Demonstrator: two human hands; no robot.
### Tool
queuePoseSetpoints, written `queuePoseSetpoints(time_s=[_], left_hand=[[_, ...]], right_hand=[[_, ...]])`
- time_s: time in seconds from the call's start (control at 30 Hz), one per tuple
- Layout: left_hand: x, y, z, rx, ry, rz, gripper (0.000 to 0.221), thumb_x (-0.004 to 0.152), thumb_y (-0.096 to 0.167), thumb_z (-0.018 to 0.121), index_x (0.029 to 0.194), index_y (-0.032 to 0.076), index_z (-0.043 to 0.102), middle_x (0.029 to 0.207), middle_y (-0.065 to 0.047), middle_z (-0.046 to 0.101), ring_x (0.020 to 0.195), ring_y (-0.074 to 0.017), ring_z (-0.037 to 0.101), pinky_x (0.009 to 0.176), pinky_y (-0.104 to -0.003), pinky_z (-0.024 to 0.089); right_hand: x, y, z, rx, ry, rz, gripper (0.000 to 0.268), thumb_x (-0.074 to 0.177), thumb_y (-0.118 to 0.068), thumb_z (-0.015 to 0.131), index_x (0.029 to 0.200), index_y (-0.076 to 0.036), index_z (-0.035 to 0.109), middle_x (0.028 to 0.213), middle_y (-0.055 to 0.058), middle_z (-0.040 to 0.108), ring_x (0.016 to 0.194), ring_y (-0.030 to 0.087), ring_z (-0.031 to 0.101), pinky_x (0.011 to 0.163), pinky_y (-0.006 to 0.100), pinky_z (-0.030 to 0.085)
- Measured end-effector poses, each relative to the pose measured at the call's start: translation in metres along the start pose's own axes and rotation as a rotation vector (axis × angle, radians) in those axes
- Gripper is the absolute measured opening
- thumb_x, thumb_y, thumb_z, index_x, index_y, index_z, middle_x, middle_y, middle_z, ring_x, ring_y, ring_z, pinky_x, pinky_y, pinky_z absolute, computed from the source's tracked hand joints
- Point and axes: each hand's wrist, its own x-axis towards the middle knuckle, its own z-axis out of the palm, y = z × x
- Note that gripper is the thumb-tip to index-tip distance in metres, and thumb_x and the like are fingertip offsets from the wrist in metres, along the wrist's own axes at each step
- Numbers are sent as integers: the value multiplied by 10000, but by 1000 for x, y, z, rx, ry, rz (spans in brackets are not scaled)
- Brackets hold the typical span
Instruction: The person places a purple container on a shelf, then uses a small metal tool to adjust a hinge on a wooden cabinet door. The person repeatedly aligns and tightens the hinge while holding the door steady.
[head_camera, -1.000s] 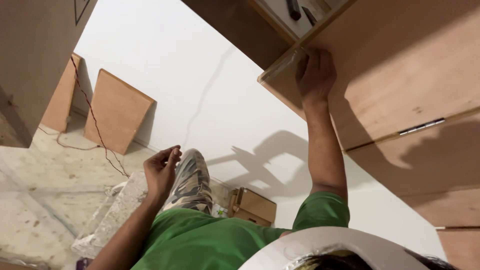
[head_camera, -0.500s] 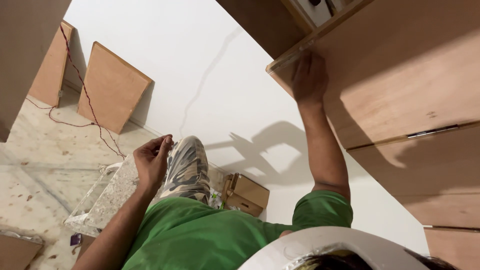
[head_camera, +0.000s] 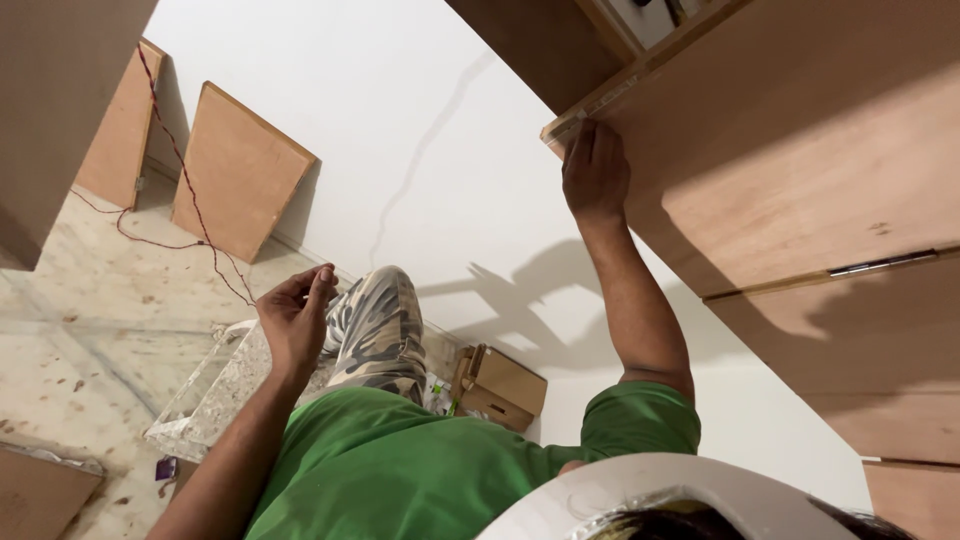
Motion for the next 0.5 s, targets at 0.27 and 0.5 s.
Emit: queuePoseSetpoints(time_s=[0.27, 0.5], left_hand=[[-3, -1, -6, -35, 1, 9, 307, 989, 209, 725, 1142, -57, 736, 961, -112, 762, 826, -109, 701, 748, -241, 576], [-1, 2, -13, -24, 21, 34, 325, 1003, 219, 721, 1164, -62, 741, 950, -128, 759, 804, -124, 678, 736, -266, 566]], right_hand=[[-11, -17, 8, -100, 30, -112, 134, 1058, -22, 646, 1125, 93, 667, 1022, 203, 654, 882, 284, 661, 695, 334, 592], [-64, -43, 44, 101, -276, -4, 73, 996, -55, 680, 966, 9, 698, 920, 159, 681, 776, 263, 682, 641, 329, 571]])
